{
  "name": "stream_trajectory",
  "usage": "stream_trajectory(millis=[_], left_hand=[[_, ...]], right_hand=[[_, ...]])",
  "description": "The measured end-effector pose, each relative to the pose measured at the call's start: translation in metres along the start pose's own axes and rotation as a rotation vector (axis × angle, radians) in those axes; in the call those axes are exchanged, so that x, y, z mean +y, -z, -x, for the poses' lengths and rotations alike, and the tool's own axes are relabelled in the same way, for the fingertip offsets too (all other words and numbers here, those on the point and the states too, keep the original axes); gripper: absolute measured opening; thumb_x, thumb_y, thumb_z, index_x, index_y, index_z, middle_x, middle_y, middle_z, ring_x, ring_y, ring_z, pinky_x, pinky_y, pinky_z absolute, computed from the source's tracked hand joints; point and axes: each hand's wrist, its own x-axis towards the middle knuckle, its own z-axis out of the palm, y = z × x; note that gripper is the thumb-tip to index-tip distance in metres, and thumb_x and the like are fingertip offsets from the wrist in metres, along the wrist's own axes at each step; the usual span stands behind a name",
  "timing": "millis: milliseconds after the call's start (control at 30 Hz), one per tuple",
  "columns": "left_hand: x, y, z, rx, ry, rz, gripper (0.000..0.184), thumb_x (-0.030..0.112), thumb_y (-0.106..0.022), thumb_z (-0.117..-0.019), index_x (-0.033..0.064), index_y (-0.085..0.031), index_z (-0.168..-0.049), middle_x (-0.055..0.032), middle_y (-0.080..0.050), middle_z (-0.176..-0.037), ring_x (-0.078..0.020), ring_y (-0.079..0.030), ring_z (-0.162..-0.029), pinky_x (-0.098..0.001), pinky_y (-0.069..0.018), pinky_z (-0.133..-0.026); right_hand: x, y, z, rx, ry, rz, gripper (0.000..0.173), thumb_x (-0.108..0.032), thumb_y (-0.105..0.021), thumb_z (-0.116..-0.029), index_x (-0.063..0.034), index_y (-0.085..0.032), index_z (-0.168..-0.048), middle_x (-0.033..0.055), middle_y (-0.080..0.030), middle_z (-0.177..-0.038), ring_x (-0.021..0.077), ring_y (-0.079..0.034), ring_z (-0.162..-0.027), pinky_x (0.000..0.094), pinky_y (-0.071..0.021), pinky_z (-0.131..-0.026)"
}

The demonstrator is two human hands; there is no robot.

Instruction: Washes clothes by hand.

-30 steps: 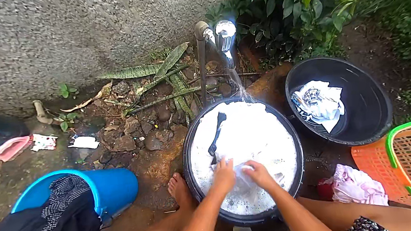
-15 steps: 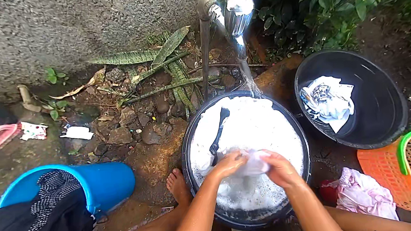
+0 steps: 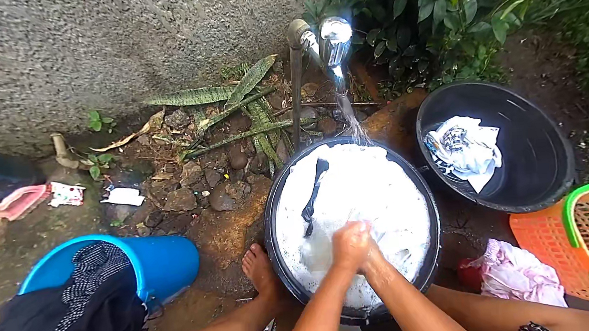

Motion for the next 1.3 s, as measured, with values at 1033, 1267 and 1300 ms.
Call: stream_trajectory(millis=[1033,1267,1300], left_hand=[[0.012,0.061,-0.054,-0.368,0.215,0.722,0.026,0.011,-0.055,-0.104,0.0028,-0.071,-0.123,-0.0016,-0.068,-0.079,-0.0085,-0.064,-0.068,-0.0249,-0.0561,-0.067],[0.0,0.03,-0.035,-0.337,0.396,0.622,0.053,0.036,-0.029,-0.1114,0.0178,-0.04,-0.062,0.0091,-0.034,-0.053,-0.0047,-0.034,-0.047,-0.0239,-0.0323,-0.049],[-0.005,0.023,-0.029,-0.303,0.463,0.636,0.054,0.036,-0.029,-0.1121,0.0169,-0.04,-0.062,0.0084,-0.032,-0.052,-0.0053,-0.032,-0.045,-0.0239,-0.031,-0.047]], right_hand=[[-0.036,0.025,-0.051,-0.624,0.258,0.891,0.041,0.002,-0.08,-0.0784,-0.0049,-0.063,-0.115,-0.0017,-0.068,-0.097,0.0004,-0.063,-0.084,0.0198,-0.0541,-0.077],[0.007,0.03,-0.067,-0.204,0.387,1.558,0.043,-0.036,-0.061,-0.0987,0.0023,-0.067,-0.117,0.023,-0.069,-0.117,0.038,-0.065,-0.115,0.0598,-0.0495,-0.097],[0.015,0.032,-0.064,-0.153,0.335,1.625,0.043,-0.037,-0.056,-0.1003,0.0017,-0.068,-0.114,0.0233,-0.07,-0.116,0.0394,-0.066,-0.115,0.061,-0.05,-0.094]])
